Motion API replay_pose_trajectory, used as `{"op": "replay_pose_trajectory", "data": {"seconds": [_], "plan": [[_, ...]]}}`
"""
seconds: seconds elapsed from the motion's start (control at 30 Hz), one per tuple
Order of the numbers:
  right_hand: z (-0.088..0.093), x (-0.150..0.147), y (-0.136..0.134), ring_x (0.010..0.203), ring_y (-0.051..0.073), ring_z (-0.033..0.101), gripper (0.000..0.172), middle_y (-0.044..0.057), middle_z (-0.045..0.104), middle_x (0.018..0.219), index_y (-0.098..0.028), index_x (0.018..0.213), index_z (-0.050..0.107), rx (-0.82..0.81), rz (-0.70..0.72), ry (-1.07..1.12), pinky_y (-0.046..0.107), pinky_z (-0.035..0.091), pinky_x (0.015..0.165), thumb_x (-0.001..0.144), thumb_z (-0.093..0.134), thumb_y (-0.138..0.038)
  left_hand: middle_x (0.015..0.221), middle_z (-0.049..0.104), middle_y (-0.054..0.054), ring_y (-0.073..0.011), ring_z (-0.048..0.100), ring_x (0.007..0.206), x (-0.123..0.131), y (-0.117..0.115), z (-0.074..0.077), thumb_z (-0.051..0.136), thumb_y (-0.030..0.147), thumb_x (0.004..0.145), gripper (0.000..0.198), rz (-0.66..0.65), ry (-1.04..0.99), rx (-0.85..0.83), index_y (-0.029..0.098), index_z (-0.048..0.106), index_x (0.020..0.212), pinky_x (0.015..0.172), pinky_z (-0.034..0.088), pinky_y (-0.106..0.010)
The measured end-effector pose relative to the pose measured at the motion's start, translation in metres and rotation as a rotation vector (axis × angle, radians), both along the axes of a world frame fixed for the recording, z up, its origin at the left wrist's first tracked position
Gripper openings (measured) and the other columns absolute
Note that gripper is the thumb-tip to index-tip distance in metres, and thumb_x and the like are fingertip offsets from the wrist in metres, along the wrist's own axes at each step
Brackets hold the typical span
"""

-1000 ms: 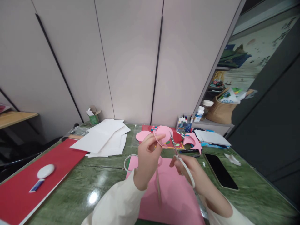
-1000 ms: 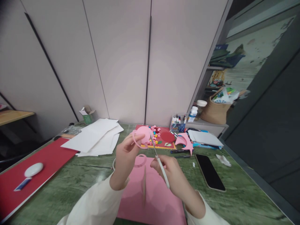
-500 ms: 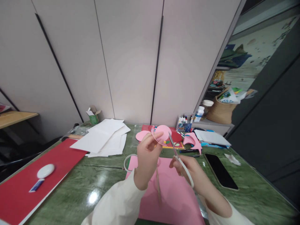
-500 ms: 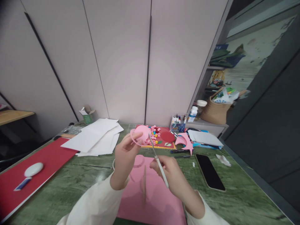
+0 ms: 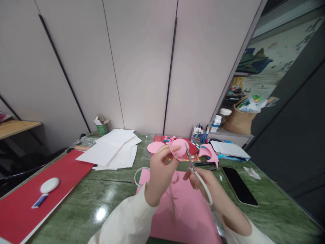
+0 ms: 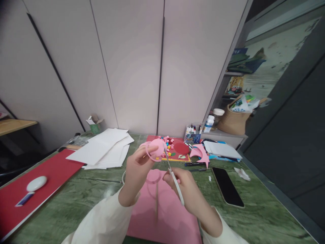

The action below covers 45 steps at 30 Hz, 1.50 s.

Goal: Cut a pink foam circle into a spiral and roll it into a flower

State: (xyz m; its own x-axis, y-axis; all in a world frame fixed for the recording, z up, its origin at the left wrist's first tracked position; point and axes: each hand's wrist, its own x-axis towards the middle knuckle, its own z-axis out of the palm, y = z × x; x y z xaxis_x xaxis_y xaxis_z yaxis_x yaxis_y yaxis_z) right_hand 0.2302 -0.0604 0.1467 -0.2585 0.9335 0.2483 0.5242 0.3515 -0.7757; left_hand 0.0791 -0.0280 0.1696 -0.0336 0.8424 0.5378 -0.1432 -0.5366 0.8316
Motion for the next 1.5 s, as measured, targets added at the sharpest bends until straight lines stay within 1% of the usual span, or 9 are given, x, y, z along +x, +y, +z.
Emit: {"op": "replay_pose_trajectory", "data": {"seconds": [0.23, 0.3, 0.43, 0.87, 1.0, 1.13, 1.23, 1.33, 1.5], "plan": [[-0.0013, 0.0002, 0.0004, 0.052, 0.012, 0.042, 0.045, -0.002, 0.045, 0.056, -0.014, 0.071, 0.056, -0.011, -0.001, 0.019, 0.022, 0.030, 0.049, 0.083, 0.035, -0.051, 0.081, 0.060, -0.004, -0.0143, 0.052, 0.086, -0.0014, -0.0004, 0.0011, 0.054, 0.015, 0.073, 0.014, 0.046, 0.067, 0.037, 0.017, 0.065, 0.081, 0.076, 0.040, -0.025], [-0.0015, 0.0008, 0.0005, 0.052, 0.012, 0.042, 0.045, -0.002, 0.044, 0.056, -0.014, 0.072, 0.056, -0.010, 0.003, 0.017, 0.022, 0.030, 0.049, 0.083, 0.035, -0.052, 0.080, 0.060, -0.004, -0.0144, 0.053, 0.084, -0.0017, -0.0003, 0.0006, 0.054, 0.015, 0.074, 0.013, 0.045, 0.065, 0.037, 0.017, 0.065, 0.080, 0.074, 0.041, -0.024], [-0.0023, 0.0021, 0.0003, 0.053, 0.012, 0.042, 0.045, -0.002, 0.043, 0.056, -0.014, 0.071, 0.056, -0.012, 0.005, 0.016, 0.022, 0.029, 0.049, 0.083, 0.034, -0.052, 0.083, 0.059, -0.004, -0.0136, 0.053, 0.081, -0.0023, 0.0013, -0.0019, 0.053, 0.017, 0.075, 0.016, 0.051, 0.061, 0.010, 0.018, 0.065, 0.085, 0.068, 0.041, -0.023], [-0.0025, 0.0031, 0.0015, 0.050, 0.011, 0.039, 0.049, -0.003, 0.041, 0.054, -0.014, 0.069, 0.057, -0.046, -0.003, 0.002, 0.021, 0.027, 0.046, 0.081, 0.035, -0.055, 0.093, 0.061, -0.004, -0.0150, 0.054, 0.091, -0.0032, 0.0026, -0.0035, 0.052, 0.017, 0.075, 0.019, 0.094, 0.019, -0.010, 0.019, 0.065, 0.090, 0.073, 0.042, -0.023], [-0.0016, 0.0022, 0.0013, 0.049, 0.010, 0.037, 0.050, -0.003, 0.040, 0.052, -0.013, 0.068, 0.057, -0.072, -0.012, -0.017, 0.022, 0.025, 0.045, 0.080, 0.035, -0.056, 0.095, 0.060, -0.004, -0.0150, 0.053, 0.094, -0.0019, 0.0028, -0.0033, 0.055, 0.021, 0.074, 0.020, 0.093, -0.023, -0.040, 0.020, 0.064, 0.092, 0.074, 0.043, -0.022], [-0.0021, 0.0010, 0.0009, 0.048, 0.010, 0.038, 0.049, -0.003, 0.040, 0.051, -0.013, 0.068, 0.057, -0.063, -0.008, -0.017, 0.022, 0.025, 0.045, 0.082, 0.034, -0.054, 0.095, 0.059, -0.004, -0.0148, 0.054, 0.090, -0.0012, 0.0017, -0.0022, 0.057, 0.022, 0.073, 0.020, 0.087, -0.027, -0.057, 0.019, 0.063, 0.092, 0.072, 0.044, -0.023], [-0.0023, 0.0000, 0.0007, 0.049, 0.011, 0.040, 0.049, -0.002, 0.042, 0.053, -0.013, 0.070, 0.057, -0.034, 0.001, -0.024, 0.022, 0.027, 0.046, 0.083, 0.032, -0.053, 0.094, 0.059, -0.004, -0.0138, 0.055, 0.086, -0.0006, 0.0000, -0.0017, 0.057, 0.019, 0.073, 0.019, 0.062, -0.021, -0.053, 0.020, 0.064, 0.091, 0.070, 0.044, -0.023], [-0.0015, -0.0006, 0.0007, 0.052, 0.012, 0.041, 0.049, -0.002, 0.044, 0.055, -0.014, 0.070, 0.056, 0.004, 0.000, -0.016, 0.022, 0.028, 0.048, 0.083, 0.031, -0.054, 0.091, 0.059, -0.003, -0.0138, 0.054, 0.087, 0.0008, -0.0009, -0.0019, 0.057, 0.016, 0.072, 0.017, 0.035, -0.017, -0.029, 0.020, 0.064, 0.087, 0.070, 0.045, -0.023], [-0.0010, 0.0001, 0.0010, 0.053, 0.012, 0.042, 0.050, -0.002, 0.044, 0.056, -0.014, 0.072, 0.055, 0.023, 0.007, -0.005, 0.023, 0.030, 0.049, 0.082, 0.031, -0.056, 0.091, 0.060, -0.004, -0.0143, 0.053, 0.090, 0.0020, 0.0006, -0.0031, 0.057, 0.014, 0.071, 0.019, 0.037, -0.002, 0.002, 0.018, 0.064, 0.088, 0.076, 0.044, -0.025]]}}
